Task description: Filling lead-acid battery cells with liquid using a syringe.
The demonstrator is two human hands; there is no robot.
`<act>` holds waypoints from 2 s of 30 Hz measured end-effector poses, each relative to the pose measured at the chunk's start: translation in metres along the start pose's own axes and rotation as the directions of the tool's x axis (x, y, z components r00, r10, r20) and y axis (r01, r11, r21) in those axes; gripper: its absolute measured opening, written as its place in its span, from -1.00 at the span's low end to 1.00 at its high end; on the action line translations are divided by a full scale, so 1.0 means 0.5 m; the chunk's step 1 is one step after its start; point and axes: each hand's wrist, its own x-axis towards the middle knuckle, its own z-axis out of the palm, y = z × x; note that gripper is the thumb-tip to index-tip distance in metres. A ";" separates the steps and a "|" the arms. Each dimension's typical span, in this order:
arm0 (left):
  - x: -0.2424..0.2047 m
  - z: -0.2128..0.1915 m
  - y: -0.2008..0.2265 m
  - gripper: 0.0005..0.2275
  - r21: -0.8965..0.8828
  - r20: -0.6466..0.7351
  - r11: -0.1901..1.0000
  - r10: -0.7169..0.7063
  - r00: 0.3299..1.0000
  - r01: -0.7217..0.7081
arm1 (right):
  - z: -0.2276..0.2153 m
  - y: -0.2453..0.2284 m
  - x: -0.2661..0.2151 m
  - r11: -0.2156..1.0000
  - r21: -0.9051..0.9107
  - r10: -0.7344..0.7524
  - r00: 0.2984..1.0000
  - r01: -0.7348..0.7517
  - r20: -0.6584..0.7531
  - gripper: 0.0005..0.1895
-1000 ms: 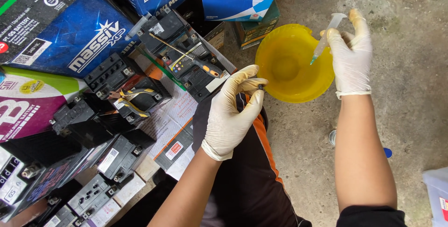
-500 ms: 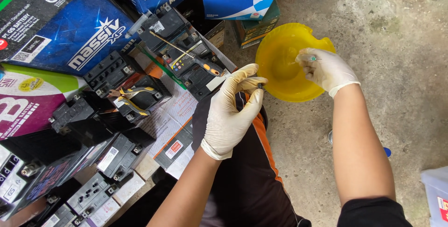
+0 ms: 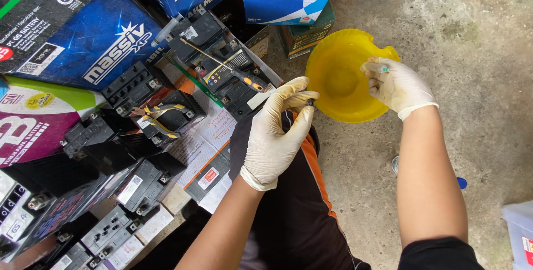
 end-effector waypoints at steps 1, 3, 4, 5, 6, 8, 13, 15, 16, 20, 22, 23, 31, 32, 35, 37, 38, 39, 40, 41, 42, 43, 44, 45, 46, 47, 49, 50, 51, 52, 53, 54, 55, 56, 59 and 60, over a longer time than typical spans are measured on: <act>0.001 0.001 -0.001 -0.65 0.000 0.000 1.000 -0.001 1.000 0.001 | -0.010 0.007 0.011 1.000 0.000 0.001 1.000 -0.001 0.000 -0.80; 0.003 0.004 -0.002 -0.63 0.031 0.006 0.999 -0.017 1.000 0.017 | -0.031 0.021 0.035 0.993 0.042 -0.108 0.994 0.108 -0.004 -0.92; 0.003 0.005 -0.003 -0.63 0.031 0.006 0.999 -0.017 1.000 0.017 | -0.023 0.017 0.017 0.993 0.042 -0.108 0.994 0.108 -0.004 -0.92; 0.004 0.006 -0.004 -0.61 0.067 0.024 0.997 -0.034 0.999 0.033 | -0.016 0.013 -0.001 0.988 0.003 -0.157 0.987 0.157 -0.041 -0.92; 0.005 0.008 -0.006 -0.58 0.103 0.041 0.994 -0.052 0.998 0.047 | -0.009 0.009 -0.018 0.978 -0.038 -0.206 0.976 0.204 -0.076 -0.89; 0.015 0.025 -0.004 -0.57 0.178 0.065 0.983 -0.063 0.996 0.050 | -0.010 0.011 -0.023 0.970 -0.057 -0.240 0.965 0.235 -0.110 -0.87; 0.076 0.067 -0.059 -0.50 0.442 0.183 0.892 -0.198 0.963 0.099 | -0.082 0.063 0.031 0.881 -0.287 -0.451 0.850 0.375 -0.272 -0.82; 0.102 0.085 -0.081 -0.52 0.423 0.193 0.898 -0.219 0.957 0.120 | -0.085 0.060 0.012 0.797 -0.410 -0.579 0.755 0.444 -0.308 -0.82; 0.110 0.093 -0.096 -0.52 0.424 0.197 0.897 -0.221 0.955 0.120 | -0.080 0.052 -0.003 0.799 -0.409 -0.576 0.755 0.441 -0.313 -0.82; 0.133 0.115 -0.154 -0.47 0.223 0.318 0.953 -0.271 0.908 0.207 | -0.079 0.045 -0.030 0.701 -0.309 -0.707 0.683 0.643 -0.182 -0.80; 0.135 0.112 -0.181 -0.43 0.140 0.384 0.957 -0.288 0.877 0.253 | -0.081 0.055 -0.030 0.617 -0.254 -0.784 0.610 0.745 -0.112 -0.78; 0.137 0.110 -0.195 -0.43 0.037 0.393 0.966 -0.249 0.885 0.255 | -0.082 0.058 -0.032 0.610 -0.274 -0.789 0.602 0.743 -0.123 -0.79; 0.130 0.103 -0.148 -0.48 0.224 0.341 0.967 -0.191 0.920 0.118 | 0.034 0.005 -0.160 0.512 -0.477 -0.822 0.569 0.714 -0.031 -0.74; 0.128 0.104 -0.147 -0.46 0.301 0.364 0.953 -0.149 0.919 0.035 | 0.062 -0.010 -0.186 0.449 -0.481 -0.840 0.540 0.753 0.061 -0.76; 0.129 0.105 -0.146 -0.48 0.399 0.379 0.910 -0.056 0.924 -0.109 | 0.110 -0.026 -0.206 0.386 -0.477 -0.846 0.509 0.790 0.160 -0.79; 0.131 0.101 -0.140 -0.52 0.426 0.369 0.890 -0.005 0.929 -0.165 | 0.126 -0.023 -0.196 0.389 -0.477 -0.842 0.514 0.788 0.164 -0.79; 0.132 0.098 -0.133 -0.59 0.478 0.330 0.865 -0.016 0.944 -0.153 | 0.131 -0.020 -0.188 0.424 -0.430 -0.826 0.535 0.797 0.179 -0.80; 0.135 0.095 -0.126 -0.65 0.529 0.290 0.837 -0.023 0.957 -0.140 | 0.136 -0.018 -0.179 0.457 -0.382 -0.810 0.554 0.803 0.194 -0.80; 0.137 0.095 -0.131 -0.65 0.530 0.290 0.836 -0.022 0.957 -0.141 | 0.142 -0.025 -0.179 0.457 -0.381 -0.810 0.553 0.804 0.193 -0.80; 0.139 0.095 -0.137 -0.70 0.510 0.222 0.857 -0.044 0.974 -0.078 | 0.148 -0.032 -0.178 0.454 -0.382 -0.821 0.544 0.805 0.171 -0.89; 0.140 0.095 -0.143 -0.76 0.484 0.154 0.875 -0.068 0.986 -0.015 | 0.155 -0.038 -0.178 0.450 -0.384 -0.831 0.535 0.806 0.149 -0.94; 0.139 0.096 -0.136 -0.76 0.484 0.153 0.875 -0.069 0.986 -0.013 | 0.133 -0.017 -0.124 0.451 -0.384 -0.831 0.536 0.806 0.150 -0.94; 0.138 0.097 -0.130 -0.77 0.470 0.136 0.883 -0.092 0.986 0.017 | 0.111 0.005 -0.070 0.370 -0.579 -0.803 0.564 0.726 0.193 -0.90; 0.137 0.097 -0.123 -0.78 0.455 0.120 0.889 -0.114 0.986 0.047 | 0.089 0.026 -0.016 0.260 -0.742 -0.770 0.597 0.617 0.226 -0.84; 0.135 0.097 -0.119 -0.78 0.455 0.119 0.889 -0.115 0.986 0.049 | 0.073 0.065 0.022 0.260 -0.742 -0.769 0.597 0.617 0.227 -0.84; 0.136 0.097 -0.115 -0.77 0.458 0.127 0.888 -0.113 0.985 0.043 | 0.058 0.103 0.060 0.065 -0.867 -0.750 0.597 0.495 0.285 -0.87; 0.137 0.098 -0.109 -0.77 0.461 0.134 0.887 -0.111 0.985 0.037 | 0.041 0.144 0.108 -0.142 -0.928 -0.720 0.607 0.345 0.336 -0.89; 0.138 0.098 -0.107 -0.75 0.462 0.127 0.886 -0.122 0.984 0.050 | 0.040 0.149 0.118 -0.229 -0.935 -0.714 0.606 0.270 0.350 -0.89; 0.138 0.098 -0.106 -0.74 0.463 0.118 0.884 -0.135 0.984 0.065 | 0.038 0.155 0.128 -0.313 -0.930 -0.706 0.608 0.193 0.364 -0.88; 0.141 0.098 -0.102 -0.74 0.463 0.118 0.884 -0.136 0.984 0.067 | 0.053 0.151 0.128 -0.313 -0.930 -0.705 0.609 0.194 0.364 -0.88; 0.141 0.098 -0.098 -0.75 0.458 0.108 0.885 -0.148 0.983 0.083 | 0.068 0.148 0.125 -0.296 -0.942 -0.710 0.623 0.160 0.329 -0.81; 0.141 0.098 -0.094 -0.75 0.453 0.098 0.886 -0.159 0.982 0.099 | 0.082 0.146 0.123 -0.280 -0.952 -0.715 0.635 0.125 0.293 -0.74; 0.140 0.098 -0.095 -0.75 0.453 0.098 0.886 -0.161 0.982 0.100 | 0.077 0.151 0.132 -0.279 -0.952 -0.714 0.636 0.125 0.293 -0.74; 0.140 0.098 -0.095 -0.75 0.460 0.101 0.881 -0.173 0.980 0.108 | 0.071 0.155 0.140 -0.369 -0.918 -0.658 0.657 0.144 0.368 -0.79; 0.142 0.096 -0.093 -0.74 0.480 0.111 0.871 -0.183 0.977 0.109 | 0.060 0.198 0.205 -0.488 -0.851 -0.616 0.615 0.193 0.493 -0.89; 0.142 0.093 -0.093 -0.72 0.492 0.120 0.864 -0.185 0.975 0.104 | 0.058 0.219 0.233 -0.521 -0.825 -0.630 0.554 0.218 0.544 -0.77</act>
